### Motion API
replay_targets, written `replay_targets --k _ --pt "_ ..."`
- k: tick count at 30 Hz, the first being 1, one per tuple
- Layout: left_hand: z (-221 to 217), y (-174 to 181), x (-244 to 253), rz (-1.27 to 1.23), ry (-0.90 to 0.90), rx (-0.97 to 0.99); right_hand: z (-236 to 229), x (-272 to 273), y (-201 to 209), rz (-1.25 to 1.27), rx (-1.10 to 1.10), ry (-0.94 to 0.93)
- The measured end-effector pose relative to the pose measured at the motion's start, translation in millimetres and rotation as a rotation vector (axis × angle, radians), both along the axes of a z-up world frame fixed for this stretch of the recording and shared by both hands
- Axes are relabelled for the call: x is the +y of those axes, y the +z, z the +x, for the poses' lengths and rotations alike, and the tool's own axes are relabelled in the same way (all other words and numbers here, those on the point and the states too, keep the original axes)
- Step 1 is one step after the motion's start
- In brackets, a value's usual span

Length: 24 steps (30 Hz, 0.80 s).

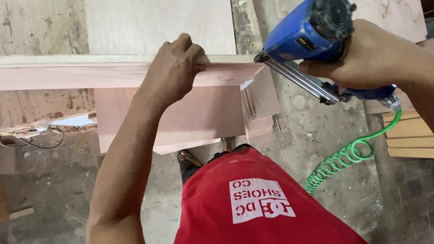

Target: Assembling wooden furniture components using a pneumatic nail gun and a hammer in a workshop environment.

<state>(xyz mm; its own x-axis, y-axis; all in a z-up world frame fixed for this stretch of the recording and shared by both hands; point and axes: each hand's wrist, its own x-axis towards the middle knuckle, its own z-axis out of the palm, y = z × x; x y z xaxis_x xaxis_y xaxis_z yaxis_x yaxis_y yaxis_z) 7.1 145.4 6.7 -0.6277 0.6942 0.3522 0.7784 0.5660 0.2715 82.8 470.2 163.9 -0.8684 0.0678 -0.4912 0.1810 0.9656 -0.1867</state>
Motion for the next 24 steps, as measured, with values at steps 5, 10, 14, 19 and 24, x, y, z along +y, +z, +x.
replay_targets --k 5,10,14,19,24 --pt "0 3 -6 -0.007 -0.020 0.005 -2 -33 15 0.010 0.038 -0.010" --pt "-5 2 -27 -0.044 0.029 0.054 -14 -66 19 -0.013 0.020 0.057" --pt "-5 -3 -26 0.022 0.043 0.053 -19 -82 17 -0.069 -0.025 -0.019" --pt "-4 -3 -26 0.045 0.035 0.023 -23 -88 13 -0.075 0.007 0.041" --pt "-5 -5 -26 0.036 0.031 0.039 -23 -97 15 -0.073 -0.005 0.036"
